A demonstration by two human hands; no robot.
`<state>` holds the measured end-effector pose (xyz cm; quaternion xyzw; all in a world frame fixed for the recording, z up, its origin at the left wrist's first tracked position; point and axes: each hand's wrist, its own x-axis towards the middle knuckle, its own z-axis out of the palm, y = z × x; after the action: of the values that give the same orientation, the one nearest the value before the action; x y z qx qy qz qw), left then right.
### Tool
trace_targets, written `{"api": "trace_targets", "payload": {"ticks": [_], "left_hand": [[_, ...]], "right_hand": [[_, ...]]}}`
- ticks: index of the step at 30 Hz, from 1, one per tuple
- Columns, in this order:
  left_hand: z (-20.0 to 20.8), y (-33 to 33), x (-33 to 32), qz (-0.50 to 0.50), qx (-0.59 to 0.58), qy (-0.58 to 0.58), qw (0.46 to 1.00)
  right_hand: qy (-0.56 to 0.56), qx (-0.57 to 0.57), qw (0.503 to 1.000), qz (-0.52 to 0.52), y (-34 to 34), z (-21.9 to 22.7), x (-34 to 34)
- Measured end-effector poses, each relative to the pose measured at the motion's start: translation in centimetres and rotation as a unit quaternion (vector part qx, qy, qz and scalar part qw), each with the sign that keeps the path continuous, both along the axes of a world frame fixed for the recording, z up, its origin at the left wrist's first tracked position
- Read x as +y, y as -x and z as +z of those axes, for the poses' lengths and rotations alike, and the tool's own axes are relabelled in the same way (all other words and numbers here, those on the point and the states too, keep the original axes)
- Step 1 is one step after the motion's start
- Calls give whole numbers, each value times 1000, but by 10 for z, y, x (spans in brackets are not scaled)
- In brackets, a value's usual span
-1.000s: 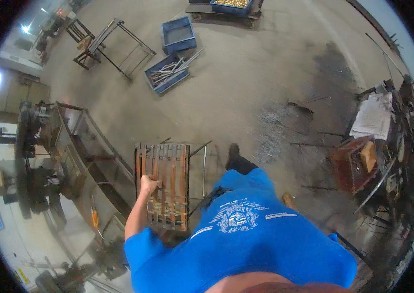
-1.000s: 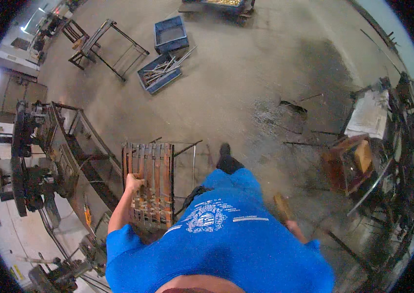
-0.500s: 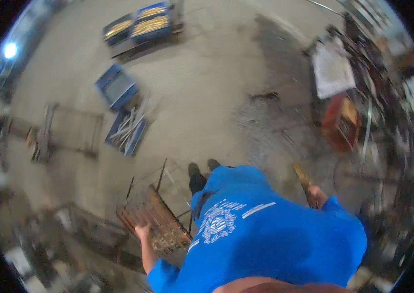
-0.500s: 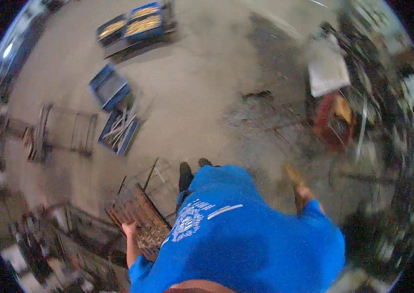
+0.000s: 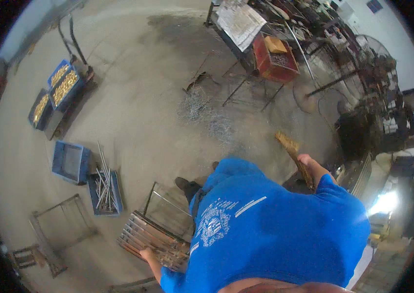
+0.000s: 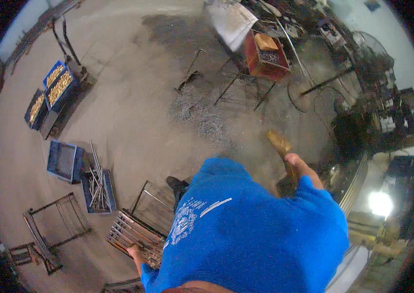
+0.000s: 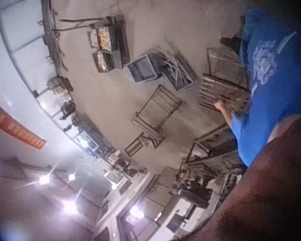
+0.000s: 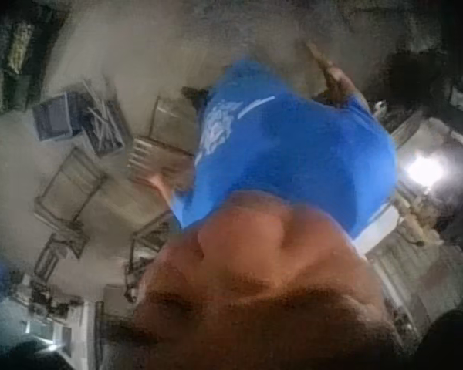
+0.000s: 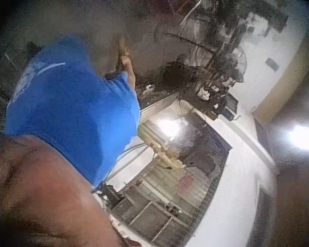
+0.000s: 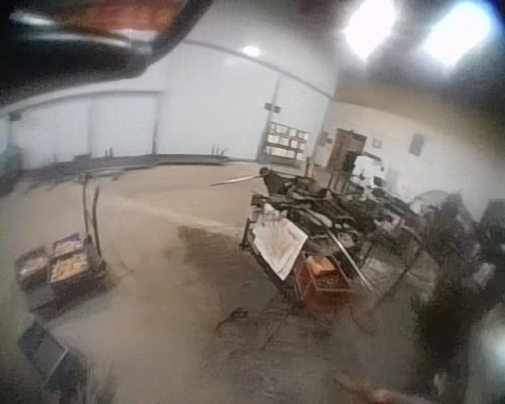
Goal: The person sweeps metal shavings and debris on a concrete workshop floor using a straw broom and a dustpan. They move a wooden pallet to access the area underneath, then continue sweeping the shavings into a pile and into the dustpan.
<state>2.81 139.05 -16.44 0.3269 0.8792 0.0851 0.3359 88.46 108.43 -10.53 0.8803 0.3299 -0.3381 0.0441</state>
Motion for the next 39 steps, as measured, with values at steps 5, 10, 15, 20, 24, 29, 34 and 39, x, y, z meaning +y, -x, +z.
{"api": "trace_targets", "payload": {"ticks": [5,10,15,20,24,29,34,39], "left_hand": [[-23,23,38,70,-38,15,997],[10,-13,88,41,-112,-96,988],[50,-136,166,-127,-192,-87,969],[76,-339,202,-409,-274,-52,869],[120,-461,213,-553,-221,-8,803],[100,-585,216,-611,-188,41,768],[58,-728,162,-741,-229,26,631],[87,-796,70,-833,-254,61,488]], "right_hand": [[-42,-61,997,13,43,8,-30],[-361,209,587,-693,74,5,-15],[-312,389,493,-713,85,4,13],[-340,311,646,-608,73,-61,-21],[-411,375,499,-664,82,-32,-42],[-468,326,453,-685,105,68,-50],[-452,288,458,-709,105,57,-44],[-393,298,477,-727,77,67,-62]]}}
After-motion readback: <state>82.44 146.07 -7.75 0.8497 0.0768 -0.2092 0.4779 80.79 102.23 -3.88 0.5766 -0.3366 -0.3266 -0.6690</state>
